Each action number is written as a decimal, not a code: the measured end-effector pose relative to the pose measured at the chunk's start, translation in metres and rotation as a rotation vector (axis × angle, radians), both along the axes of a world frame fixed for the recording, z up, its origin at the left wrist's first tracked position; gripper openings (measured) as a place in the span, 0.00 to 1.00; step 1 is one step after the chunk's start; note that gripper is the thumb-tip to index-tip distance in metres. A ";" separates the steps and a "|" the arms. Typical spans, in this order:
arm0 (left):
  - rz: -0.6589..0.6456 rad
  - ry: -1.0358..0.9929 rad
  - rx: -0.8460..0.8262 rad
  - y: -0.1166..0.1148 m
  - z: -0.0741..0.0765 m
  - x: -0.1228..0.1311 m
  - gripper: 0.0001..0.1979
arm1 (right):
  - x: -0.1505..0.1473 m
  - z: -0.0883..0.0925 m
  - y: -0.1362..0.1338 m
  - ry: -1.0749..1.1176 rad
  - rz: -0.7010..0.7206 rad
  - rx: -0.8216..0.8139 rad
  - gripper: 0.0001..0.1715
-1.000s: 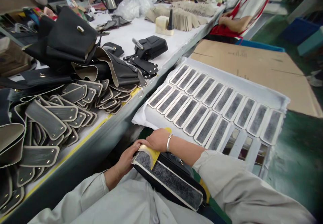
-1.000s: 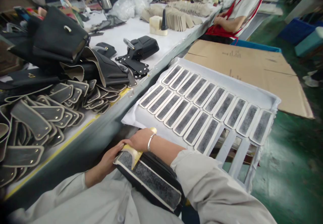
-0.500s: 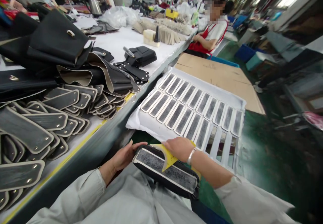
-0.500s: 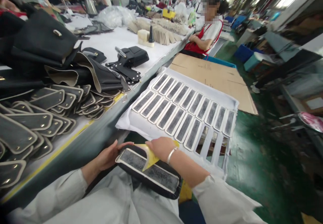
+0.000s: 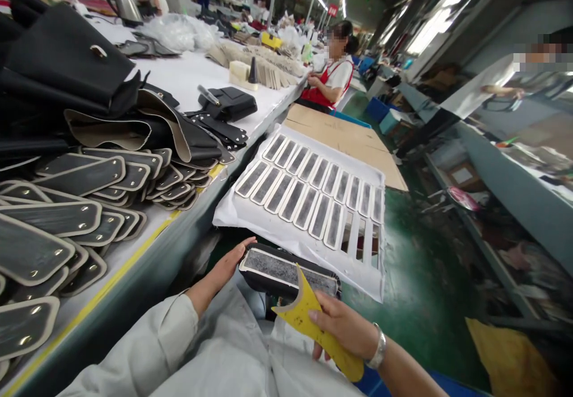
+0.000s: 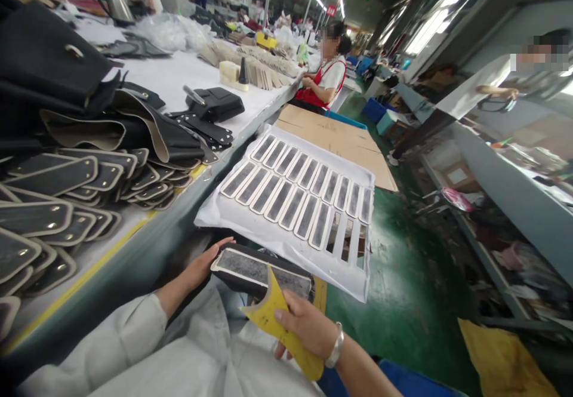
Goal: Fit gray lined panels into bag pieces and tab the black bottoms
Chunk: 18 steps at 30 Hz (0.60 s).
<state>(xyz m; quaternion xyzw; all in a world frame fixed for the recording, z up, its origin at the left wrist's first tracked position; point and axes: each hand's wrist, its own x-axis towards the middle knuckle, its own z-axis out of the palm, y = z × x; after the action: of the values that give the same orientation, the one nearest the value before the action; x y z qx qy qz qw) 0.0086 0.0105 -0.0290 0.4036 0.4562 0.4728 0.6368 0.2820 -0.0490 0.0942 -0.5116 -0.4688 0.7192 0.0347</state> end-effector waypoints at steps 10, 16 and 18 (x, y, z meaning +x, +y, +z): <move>-0.227 0.787 0.047 -0.013 0.040 -0.034 0.24 | -0.070 0.022 0.037 -0.369 0.218 0.511 0.12; -0.387 0.766 -0.131 -0.006 0.059 -0.020 0.17 | -0.108 0.041 0.078 -0.715 0.718 0.851 0.16; -0.419 0.761 -0.203 -0.005 0.064 -0.017 0.17 | -0.117 0.041 0.084 -0.745 0.798 0.825 0.19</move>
<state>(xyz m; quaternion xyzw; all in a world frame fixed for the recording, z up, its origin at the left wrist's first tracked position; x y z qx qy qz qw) -0.0083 0.0051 0.0348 0.5681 0.6103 0.1043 0.5421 0.1653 0.0347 0.1355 -0.4579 -0.8379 0.2153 -0.2047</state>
